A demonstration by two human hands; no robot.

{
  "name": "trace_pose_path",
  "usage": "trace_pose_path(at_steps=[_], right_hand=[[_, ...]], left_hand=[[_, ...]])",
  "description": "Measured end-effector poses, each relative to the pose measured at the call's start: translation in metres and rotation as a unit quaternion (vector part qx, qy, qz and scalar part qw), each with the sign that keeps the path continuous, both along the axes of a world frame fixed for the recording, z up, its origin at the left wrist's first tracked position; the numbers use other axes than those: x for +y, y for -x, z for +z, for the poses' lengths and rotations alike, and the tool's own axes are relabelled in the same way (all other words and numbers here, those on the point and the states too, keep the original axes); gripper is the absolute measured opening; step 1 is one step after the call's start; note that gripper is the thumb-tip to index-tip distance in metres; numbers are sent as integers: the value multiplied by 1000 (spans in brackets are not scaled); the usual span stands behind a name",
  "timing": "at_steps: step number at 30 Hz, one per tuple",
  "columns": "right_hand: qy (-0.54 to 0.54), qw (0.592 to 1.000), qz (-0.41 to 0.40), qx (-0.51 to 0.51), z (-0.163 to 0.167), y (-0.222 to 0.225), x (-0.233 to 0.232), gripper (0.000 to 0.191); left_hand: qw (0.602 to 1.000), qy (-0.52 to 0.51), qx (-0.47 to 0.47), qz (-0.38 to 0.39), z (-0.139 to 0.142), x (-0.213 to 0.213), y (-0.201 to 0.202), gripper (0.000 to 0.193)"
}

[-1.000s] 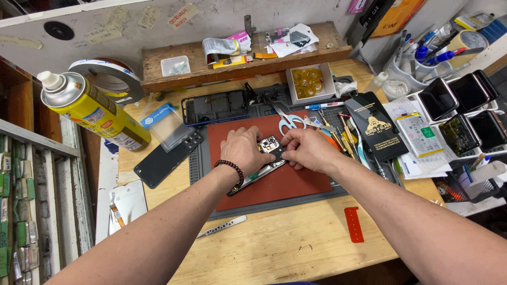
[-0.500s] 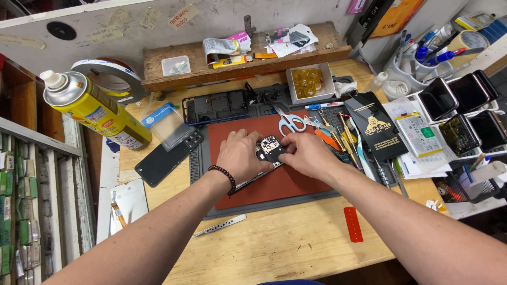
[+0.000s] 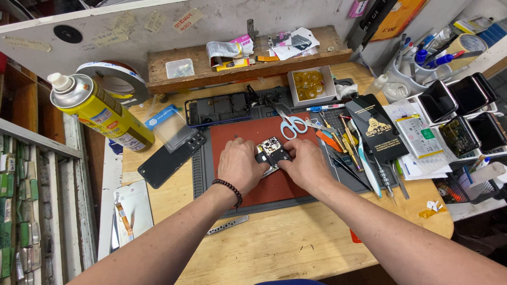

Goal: The person works on a disassembled smartphone on a workbench. They cut and apply small pieces of adhesive tape to internal components, then place the phone's frame over the assembly and press it into place.

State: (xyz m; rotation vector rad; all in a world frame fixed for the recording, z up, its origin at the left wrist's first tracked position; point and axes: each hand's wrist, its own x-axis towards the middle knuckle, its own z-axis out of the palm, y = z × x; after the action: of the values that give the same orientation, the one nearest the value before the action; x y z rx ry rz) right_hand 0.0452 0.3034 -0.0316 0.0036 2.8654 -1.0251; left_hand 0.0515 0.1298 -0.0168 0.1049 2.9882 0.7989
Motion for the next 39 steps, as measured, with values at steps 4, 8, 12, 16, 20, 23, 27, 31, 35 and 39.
trace_pose_path(at_steps=[4,8,12,16,20,23,27,31,35,39], right_hand=[[64,996,-31,-46,-12,4,2,36],[219,967,-80,-102,-21,10,7,30],[388,877,-161,-232,-22,21,22,24],[495,826,-188,-191,-19,23,40,19],[480,832,-214,-180,-17,20,51,16],[486,828,-215,-180,-18,18,51,15],[492,825,-211,-181,-20,16,54,13],[493,825,-210,-182,-20,16,57,13],[490,826,-213,-180,-19,17,54,12],[488,825,-224,-175,-17,17,53,13]], left_hand=[[988,-79,-99,84,-6,-1,13,28],[971,-168,-150,75,-6,-1,27,20],[955,-252,-94,127,0,0,28,22],[977,-207,-35,42,1,-4,8,17],[981,-69,59,-173,-4,-1,-11,20],[972,4,51,-229,-4,1,-16,29],[959,54,86,-264,-3,3,-21,32],[955,97,73,-269,-3,5,-20,35],[952,103,91,-275,-2,5,-20,34],[961,66,54,-263,0,8,-14,31]])
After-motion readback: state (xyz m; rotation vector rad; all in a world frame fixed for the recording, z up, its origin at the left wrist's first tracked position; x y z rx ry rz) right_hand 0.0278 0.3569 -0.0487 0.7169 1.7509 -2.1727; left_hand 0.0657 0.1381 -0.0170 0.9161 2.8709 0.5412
